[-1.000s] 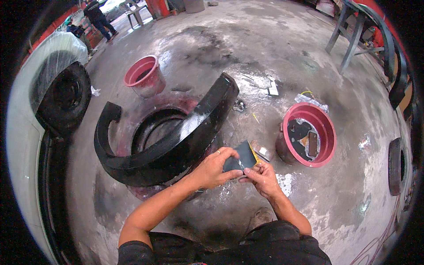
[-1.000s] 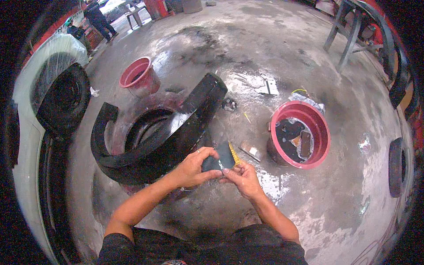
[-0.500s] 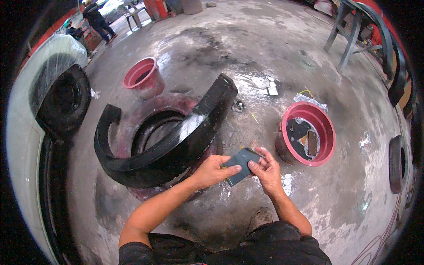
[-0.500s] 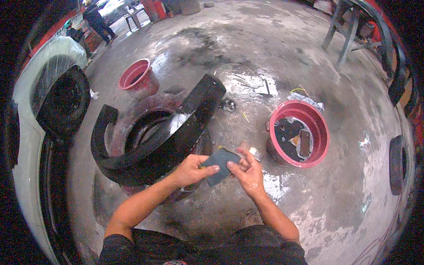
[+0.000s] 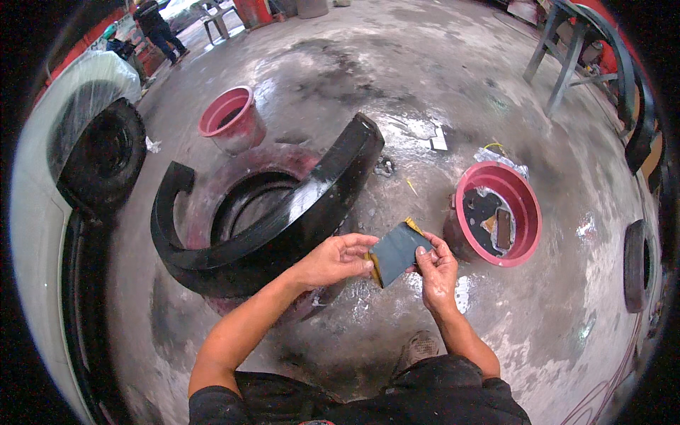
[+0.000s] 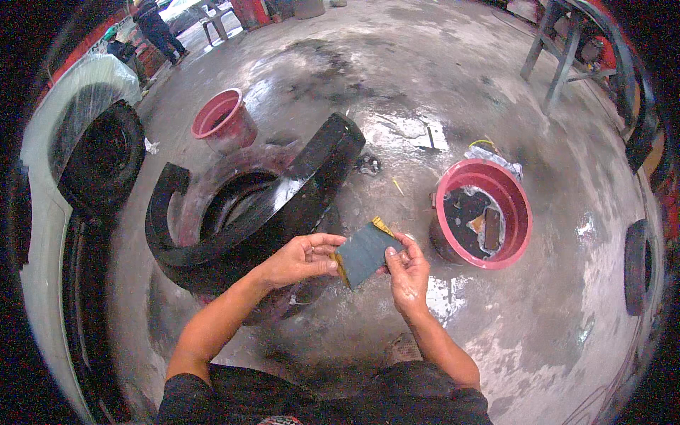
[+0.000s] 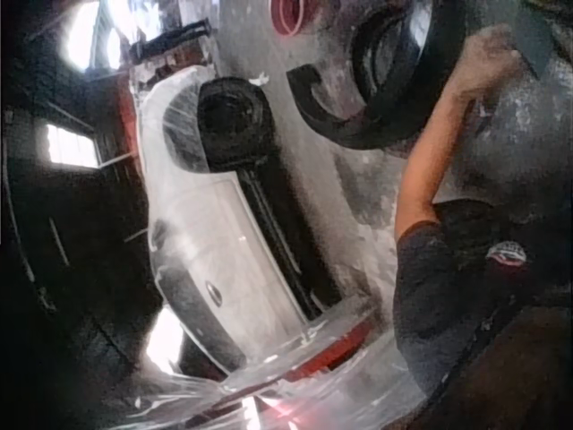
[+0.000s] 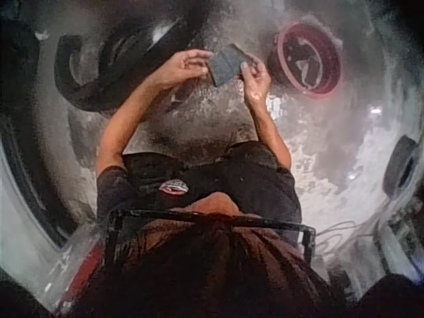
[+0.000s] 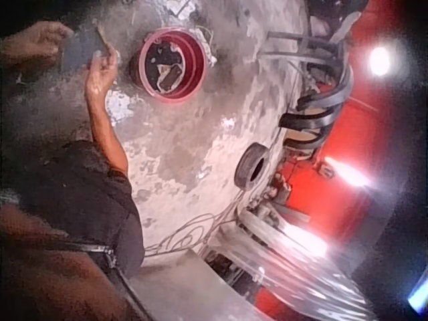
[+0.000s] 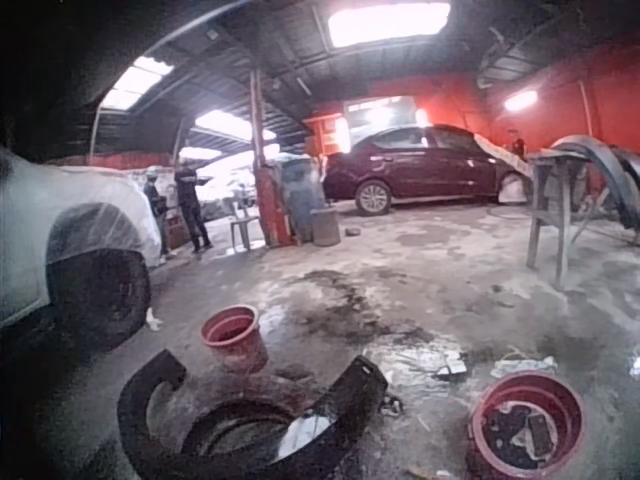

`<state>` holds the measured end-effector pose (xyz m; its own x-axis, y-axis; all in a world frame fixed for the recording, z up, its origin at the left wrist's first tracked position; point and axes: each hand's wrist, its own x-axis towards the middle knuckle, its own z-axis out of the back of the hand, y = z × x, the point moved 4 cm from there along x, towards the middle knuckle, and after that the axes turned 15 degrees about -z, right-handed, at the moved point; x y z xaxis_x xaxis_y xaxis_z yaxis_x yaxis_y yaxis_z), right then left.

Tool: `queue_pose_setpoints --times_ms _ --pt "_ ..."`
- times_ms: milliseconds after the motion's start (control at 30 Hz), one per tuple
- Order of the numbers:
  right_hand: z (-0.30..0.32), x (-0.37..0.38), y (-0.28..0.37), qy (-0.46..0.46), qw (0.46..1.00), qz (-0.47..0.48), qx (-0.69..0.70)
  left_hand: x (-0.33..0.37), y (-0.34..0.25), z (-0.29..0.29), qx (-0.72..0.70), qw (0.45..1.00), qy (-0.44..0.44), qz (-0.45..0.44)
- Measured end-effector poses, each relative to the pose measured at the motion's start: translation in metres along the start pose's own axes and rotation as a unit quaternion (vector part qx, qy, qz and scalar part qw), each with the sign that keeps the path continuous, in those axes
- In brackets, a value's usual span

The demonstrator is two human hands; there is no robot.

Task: The person scrubs a black curved car part with a sponge, repeatedly dipping it into a pink bucket of water. They briefly remove eyeglasses from their face and continue scrubbing the part on a tire stand.

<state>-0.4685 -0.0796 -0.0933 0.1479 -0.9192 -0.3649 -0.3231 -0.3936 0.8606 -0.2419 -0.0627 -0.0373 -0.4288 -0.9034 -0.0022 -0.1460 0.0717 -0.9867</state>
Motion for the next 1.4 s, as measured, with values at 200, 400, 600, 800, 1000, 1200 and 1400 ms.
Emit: queue_pose_setpoints --times_ms 200,400,600,800,1000,1200,1400 --pt "-0.004 -0.003 0.0 -0.016 1.0 0.014 -0.023 0.006 -0.005 -0.006 0.134 0.99 -0.03 0.003" --pt "0.003 0.0 -0.004 -0.009 1.0 -0.007 -0.007 0.006 -0.001 -0.004 0.086 0.996 -0.002 -0.017" --pt "0.004 -0.003 -0.005 -0.11 0.964 0.145 -0.195 0.006 -0.003 -0.006 0.079 0.996 -0.015 -0.034" --pt "-0.005 -0.003 -0.014 0.028 0.982 -0.015 -0.184 0.004 -0.018 -0.019 0.278 0.96 -0.017 -0.038" --pt "-0.016 -0.01 -0.022 0.13 0.971 -0.199 0.019 0.001 -0.009 -0.037 0.279 0.954 0.003 -0.111" --pt "-0.01 -0.008 -0.023 0.131 0.971 -0.184 0.082 0.004 -0.005 -0.041 0.297 0.942 -0.016 -0.156" --pt "-0.007 -0.003 -0.032 0.088 0.99 -0.108 -0.035 0.004 -0.007 -0.044 0.345 0.927 -0.025 -0.147"
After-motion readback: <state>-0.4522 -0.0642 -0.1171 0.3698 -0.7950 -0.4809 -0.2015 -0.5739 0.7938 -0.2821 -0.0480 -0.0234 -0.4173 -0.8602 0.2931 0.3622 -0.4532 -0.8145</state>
